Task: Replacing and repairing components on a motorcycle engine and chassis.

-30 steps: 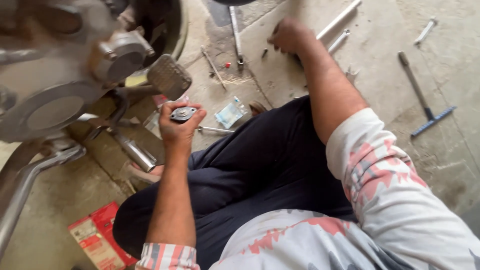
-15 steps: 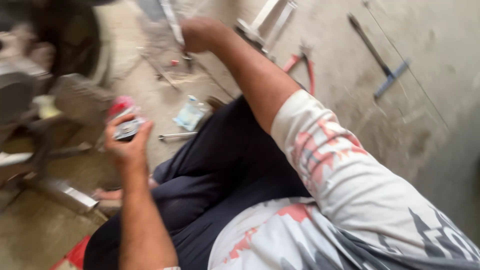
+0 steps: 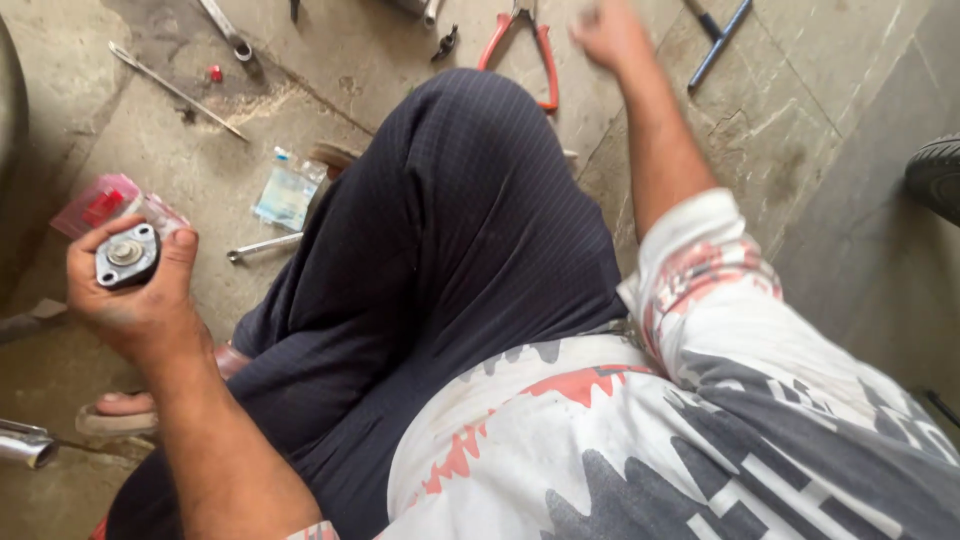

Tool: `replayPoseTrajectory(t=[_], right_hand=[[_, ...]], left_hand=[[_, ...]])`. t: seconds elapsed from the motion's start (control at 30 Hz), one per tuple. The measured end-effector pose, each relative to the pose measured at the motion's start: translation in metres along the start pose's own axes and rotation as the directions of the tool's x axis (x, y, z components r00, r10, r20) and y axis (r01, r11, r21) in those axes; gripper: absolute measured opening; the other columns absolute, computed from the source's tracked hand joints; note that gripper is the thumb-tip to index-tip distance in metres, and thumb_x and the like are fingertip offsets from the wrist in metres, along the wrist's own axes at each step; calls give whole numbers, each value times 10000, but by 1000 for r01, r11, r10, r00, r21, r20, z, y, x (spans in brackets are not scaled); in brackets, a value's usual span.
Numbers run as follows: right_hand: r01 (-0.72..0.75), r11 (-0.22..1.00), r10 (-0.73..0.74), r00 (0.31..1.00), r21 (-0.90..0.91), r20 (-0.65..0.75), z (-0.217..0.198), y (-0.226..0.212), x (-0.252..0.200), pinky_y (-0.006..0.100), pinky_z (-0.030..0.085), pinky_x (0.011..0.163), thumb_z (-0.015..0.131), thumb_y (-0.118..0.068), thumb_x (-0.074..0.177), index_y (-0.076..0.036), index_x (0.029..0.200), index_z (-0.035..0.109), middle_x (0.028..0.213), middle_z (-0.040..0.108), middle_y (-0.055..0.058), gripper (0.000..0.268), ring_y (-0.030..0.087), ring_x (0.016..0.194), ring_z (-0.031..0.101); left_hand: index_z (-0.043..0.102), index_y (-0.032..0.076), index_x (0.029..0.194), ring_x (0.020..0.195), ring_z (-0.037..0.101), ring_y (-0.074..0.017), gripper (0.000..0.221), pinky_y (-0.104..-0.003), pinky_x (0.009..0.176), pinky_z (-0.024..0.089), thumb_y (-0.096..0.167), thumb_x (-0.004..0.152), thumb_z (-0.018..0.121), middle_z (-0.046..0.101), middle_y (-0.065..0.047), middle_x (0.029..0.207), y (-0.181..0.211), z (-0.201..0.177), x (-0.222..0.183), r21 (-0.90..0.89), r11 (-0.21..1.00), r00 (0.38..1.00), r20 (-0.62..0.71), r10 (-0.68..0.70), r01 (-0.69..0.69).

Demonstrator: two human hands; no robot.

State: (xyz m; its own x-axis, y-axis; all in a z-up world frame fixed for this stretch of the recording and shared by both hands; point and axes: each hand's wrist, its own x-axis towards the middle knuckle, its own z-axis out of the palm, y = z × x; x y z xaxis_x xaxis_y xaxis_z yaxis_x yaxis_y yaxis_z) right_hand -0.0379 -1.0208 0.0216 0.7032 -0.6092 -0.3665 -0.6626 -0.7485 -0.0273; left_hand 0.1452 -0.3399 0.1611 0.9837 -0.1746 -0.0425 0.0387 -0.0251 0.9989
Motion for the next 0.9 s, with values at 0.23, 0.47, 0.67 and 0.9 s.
replayPoseTrajectory(t=[0.23, 0.47, 0.67, 0.9], right_hand=[[-151, 878, 273, 937, 455, -216, 41, -27, -97, 419, 535, 961, 788, -386, 865, -58, 1291, 653, 1214, 691, 193, 554, 325, 1105, 682], [545, 832, -505, 822, 103, -265, 23, -116, -171, 473, 453, 1114, 584, -291, 1073, -45, 1479, 527, 1446, 576, 167, 479, 356, 1352, 550], [301, 944, -307, 951, 136, 28, 5, -129, -190, 457, 388, 1146, 573, -246, 990, -127, 1580, 361, 1450, 449, 184, 638, 368, 1325, 450], [532, 491, -415, 839, 689, -352, 43, -120, -215, 436, 389, 1178, 541, -259, 1078, -21, 1472, 527, 1423, 614, 237, 460, 362, 1342, 564]], left_hand=[[648, 10, 1180, 1067, 686, -126, 338, -274, 998, 596, -107, 953, 870, 699, -54, 1206, -3, 5, 0, 87, 996, 1000, 3, 23, -23], [650, -9, 1168, 1043, 681, -134, 317, -278, 941, 590, -80, 970, 888, 703, -74, 1121, -14, -1, -2, 228, 969, 995, 4, 99, -97], [637, 96, 1166, 745, 617, -101, 319, -231, 617, 501, 30, 959, 870, 672, -46, 965, 26, 19, -1, 116, 982, 989, -56, -141, 146], [640, 61, 1200, 1056, 673, -155, 341, -309, 935, 580, 2, 961, 875, 689, -57, 1182, 6, 8, -4, 207, 967, 986, -40, 161, -149]])
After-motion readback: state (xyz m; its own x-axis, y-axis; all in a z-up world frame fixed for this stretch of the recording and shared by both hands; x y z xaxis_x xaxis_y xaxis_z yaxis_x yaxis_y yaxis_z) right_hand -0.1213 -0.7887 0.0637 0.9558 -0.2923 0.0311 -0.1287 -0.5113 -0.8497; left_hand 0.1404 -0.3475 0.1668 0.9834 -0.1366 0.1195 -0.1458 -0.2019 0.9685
